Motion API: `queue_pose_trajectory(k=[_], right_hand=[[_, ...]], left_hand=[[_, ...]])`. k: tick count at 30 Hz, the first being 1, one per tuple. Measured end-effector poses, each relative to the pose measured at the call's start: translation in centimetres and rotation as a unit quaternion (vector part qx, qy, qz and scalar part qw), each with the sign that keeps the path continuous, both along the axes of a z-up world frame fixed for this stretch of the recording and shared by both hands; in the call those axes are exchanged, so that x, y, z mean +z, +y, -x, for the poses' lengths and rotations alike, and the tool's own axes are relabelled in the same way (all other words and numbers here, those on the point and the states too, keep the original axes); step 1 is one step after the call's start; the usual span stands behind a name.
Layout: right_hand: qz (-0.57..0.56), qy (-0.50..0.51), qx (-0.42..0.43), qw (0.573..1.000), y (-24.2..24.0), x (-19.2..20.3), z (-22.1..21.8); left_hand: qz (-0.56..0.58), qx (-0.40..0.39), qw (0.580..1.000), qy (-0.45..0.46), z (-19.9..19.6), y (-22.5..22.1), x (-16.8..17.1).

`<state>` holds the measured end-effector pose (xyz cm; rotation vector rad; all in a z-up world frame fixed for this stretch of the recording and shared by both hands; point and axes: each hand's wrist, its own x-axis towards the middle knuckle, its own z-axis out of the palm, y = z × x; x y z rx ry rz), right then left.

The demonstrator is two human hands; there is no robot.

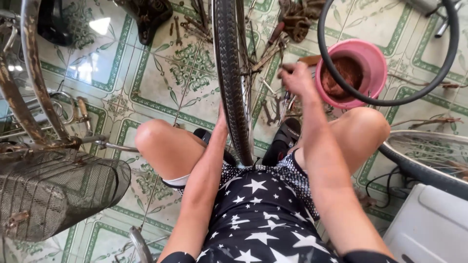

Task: The person works on a bicycle wheel by hand and with a wrench, turning the axle and adjusting the spokes. They continue to manipulate components around the hub area and use the wrench to tighten parts on the wheel.

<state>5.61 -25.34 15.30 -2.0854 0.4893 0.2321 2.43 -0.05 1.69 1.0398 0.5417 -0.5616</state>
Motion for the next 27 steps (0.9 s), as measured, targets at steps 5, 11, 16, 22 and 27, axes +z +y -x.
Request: queue_pose_trajectory(k=[5,11,16,22,27], right_hand=[[0.134,0.028,0.083,0.987,-1.1,12.8,2.0],[-0.008,0.015,-0.019,1.0,0.4,14.8,12.3],[-0.091,-0.079,-0.001,0.993,1.6,2.5,11.2],[-0.149,-0.012,-0.005,0.989,2.4,-3.9,6.0],[-0.113,0.046,0.031,0.992,2.9,-1.8,3.4]], left_hand=[[0.038,0.006,0.998,-0.045,0.7,0.4,-2.8],[0.017,-0.005,1.0,-0.009,0.2,0.8,1.4],[-0.061,-0.047,0.996,-0.042,-0.3,-0.3,4.3],[-0.045,-0.056,0.997,-0.023,0.0,-0.4,5.0],[0.021,-0.011,1.0,-0.007,-0.5,-0.6,2.6]])
